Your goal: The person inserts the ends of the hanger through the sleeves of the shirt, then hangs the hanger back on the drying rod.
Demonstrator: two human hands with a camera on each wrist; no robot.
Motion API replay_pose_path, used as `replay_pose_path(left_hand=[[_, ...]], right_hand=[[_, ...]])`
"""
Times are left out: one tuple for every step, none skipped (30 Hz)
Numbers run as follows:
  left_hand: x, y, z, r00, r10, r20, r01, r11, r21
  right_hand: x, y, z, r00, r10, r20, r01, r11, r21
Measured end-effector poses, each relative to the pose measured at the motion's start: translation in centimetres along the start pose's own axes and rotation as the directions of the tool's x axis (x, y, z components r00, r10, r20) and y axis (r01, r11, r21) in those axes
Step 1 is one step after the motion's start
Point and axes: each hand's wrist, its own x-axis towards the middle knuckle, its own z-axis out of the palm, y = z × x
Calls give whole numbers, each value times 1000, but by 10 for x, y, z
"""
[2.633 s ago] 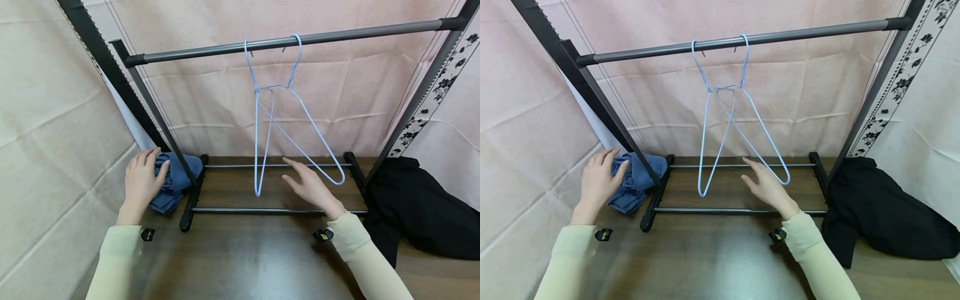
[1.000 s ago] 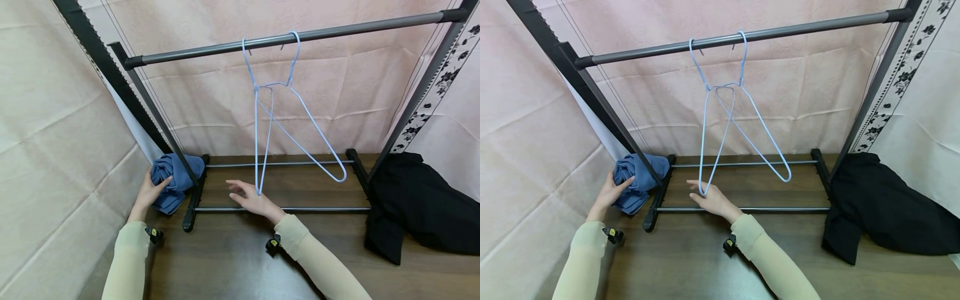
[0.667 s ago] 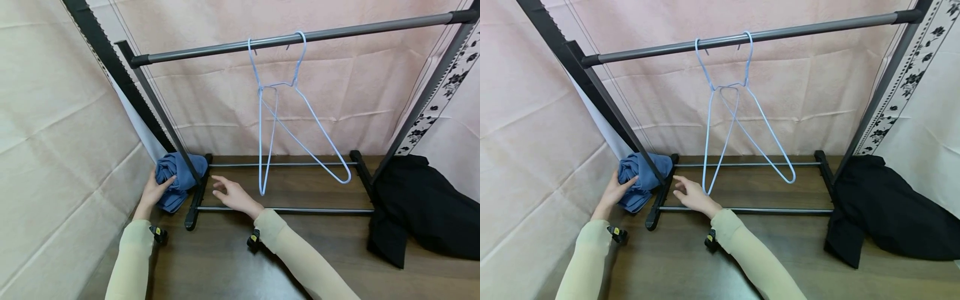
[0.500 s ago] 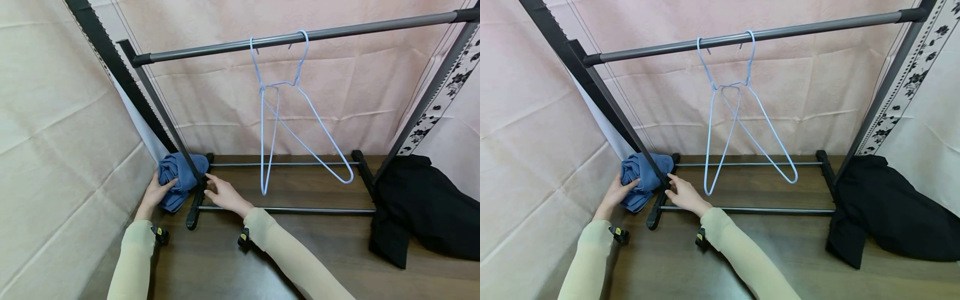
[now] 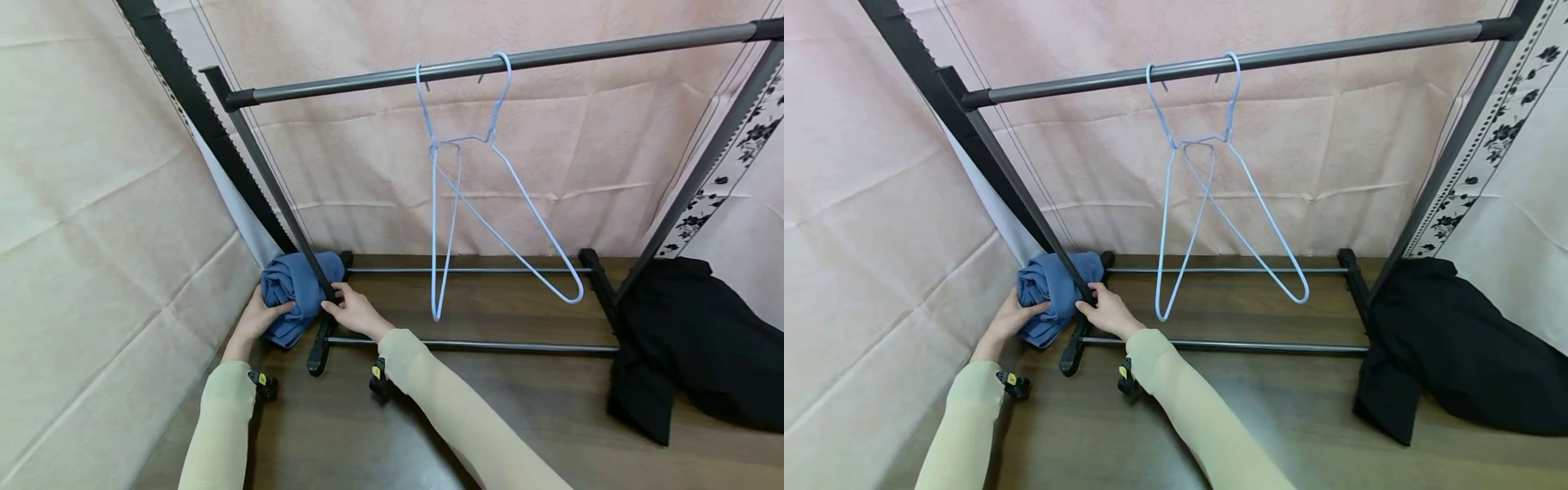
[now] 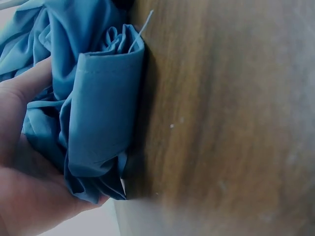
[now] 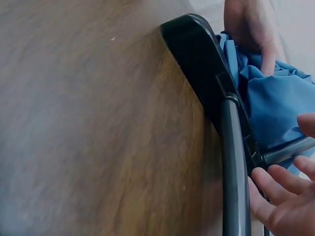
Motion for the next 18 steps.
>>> replay_pose_path(left_hand=[[0, -1, 1, 1000, 12, -2, -12, 1000, -20], [-1, -1, 2, 1000, 22, -4, -22, 999, -41], [-1, -2, 2, 1000, 30, -7, -30, 998, -59], [-1, -2, 3, 999, 34, -8, -35, 997, -72], [-1, -3, 4, 999, 36, -10, -36, 996, -81], [-2, -3, 4, 999, 36, -12, -37, 995, -88], [-2, -4, 5, 999, 33, -15, -35, 995, -93], [-2, -4, 5, 1000, 26, -18, -27, 995, -92], [-2, -4, 6, 1000, 20, -21, -21, 996, -90], [-2, -4, 6, 1000, 13, -24, -15, 996, -88], [-3, -4, 6, 1000, 8, -28, -10, 996, -88], [-3, -4, 6, 999, 1, -32, -3, 996, -87], [-3, -4, 6, 999, -2, -35, -1, 996, -88], [-3, -4, 6, 999, -4, -38, 1, 996, -86], [-3, -5, 6, 999, 0, -39, -3, 996, -90], [-3, -5, 6, 999, 8, -38, -12, 995, -97], [-3, -5, 6, 999, 13, -37, -17, 995, -99], [-3, -5, 6, 999, 16, -38, -20, 995, -99]], right_hand=[[1, 0, 1, 1000, 8, 0, -8, 1000, 5], [1, -1, 1, 1000, 15, -1, -15, 1000, 6], [2, -1, 2, 1000, 17, -4, -17, 1000, 3], [3, -1, 3, 1000, 20, -6, -20, 1000, -4], [4, -2, 4, 1000, 19, -11, -19, 1000, -13], [4, -2, 5, 1000, 17, -16, -17, 1000, -23], [5, -2, 6, 1000, 15, -22, -16, 999, -36], [6, -3, 7, 999, 14, -30, -16, 999, -43], [6, -4, 8, 999, 12, -39, -14, 999, -50], [7, -4, 9, 999, 10, -49, -13, 999, -49], [7, -5, 10, 998, 11, -61, -14, 999, -48], [7, -5, 12, 997, 11, -73, -15, 999, -42], [7, -5, 14, 996, 13, -86, -16, 999, -33], [7, -5, 15, 995, 17, -99, -19, 1000, -21], [7, -5, 17, 993, 21, -113, -22, 1000, -10], [6, -6, 19, 991, 28, -127, -28, 1000, 4], [6, -5, 22, 989, 35, -145, -33, 999, 17], [6, -6, 24, 986, 38, -163, -32, 999, 37]])
